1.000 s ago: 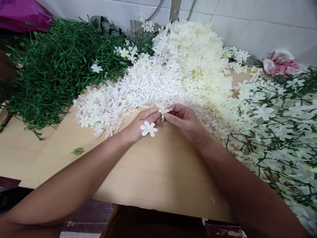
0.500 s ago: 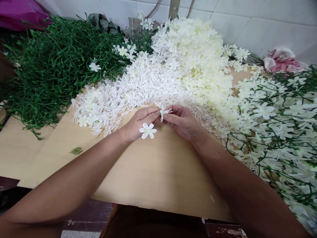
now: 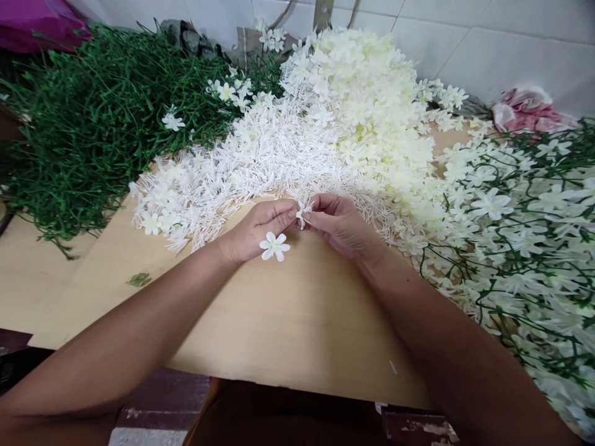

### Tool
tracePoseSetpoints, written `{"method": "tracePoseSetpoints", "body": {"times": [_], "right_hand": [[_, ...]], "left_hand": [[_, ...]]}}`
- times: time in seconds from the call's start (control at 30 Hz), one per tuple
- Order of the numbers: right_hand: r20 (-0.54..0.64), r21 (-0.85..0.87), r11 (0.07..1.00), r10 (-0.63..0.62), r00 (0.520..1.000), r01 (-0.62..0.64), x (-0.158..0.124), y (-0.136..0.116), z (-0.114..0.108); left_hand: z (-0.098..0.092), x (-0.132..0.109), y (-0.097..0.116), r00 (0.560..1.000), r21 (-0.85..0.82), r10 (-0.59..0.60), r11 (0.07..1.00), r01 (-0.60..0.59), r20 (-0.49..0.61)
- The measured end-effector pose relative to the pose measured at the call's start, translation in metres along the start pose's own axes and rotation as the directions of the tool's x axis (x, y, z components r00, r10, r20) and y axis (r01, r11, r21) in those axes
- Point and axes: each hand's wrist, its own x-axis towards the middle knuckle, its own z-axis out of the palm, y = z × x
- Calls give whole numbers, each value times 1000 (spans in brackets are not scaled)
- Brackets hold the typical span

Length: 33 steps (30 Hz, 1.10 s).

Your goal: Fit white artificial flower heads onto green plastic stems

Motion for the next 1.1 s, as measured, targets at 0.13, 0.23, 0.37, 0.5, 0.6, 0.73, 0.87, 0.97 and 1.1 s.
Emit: {"method": "tracePoseSetpoints", "body": {"times": [0.13, 0.23, 0.37, 0.5, 0.6, 0.73, 0.87, 0.97, 1.1], "right_hand": [[25, -10, 1000, -29, 999, 30, 1, 2, -2], [36, -22, 999, -36, 999, 37, 0, 2, -3], [43, -23, 1000, -18, 999, 19, -1, 1, -4], [54, -11, 1000, -12, 998, 13, -1, 0, -3], [56, -20, 1000, -9, 998, 10, -1, -1, -3], [29, -60, 998, -7, 1000, 9, 0, -2, -1], [-8, -113, 993, -22, 1000, 21, 0, -1, 0], [-56, -165, 986, -18, 998, 8, -1, -1, 1], [-73, -244, 969, 17, 997, -34, -2, -2, 1]], "left_hand": [[0, 0, -2, 1000, -17, 1, 1000, -1, 0], [1, 1, -1, 999, -52, 33, 998, -33, 6], [3, 1, 2, 999, -73, 31, 997, -32, -7], [3, 0, 3, 999, -86, 30, 996, -31, -22], [3, -1, 2, 999, -72, 26, 997, -27, -19], [3, -1, 0, 1000, -32, 0, 999, 0, -3], [2, -1, -3, 1000, -4, 7, 1000, -6, 12], [1, -2, -6, 999, 8, 13, 1000, -13, 47], [-3, -2, -9, 994, 29, -19, 999, 16, 103]]}}
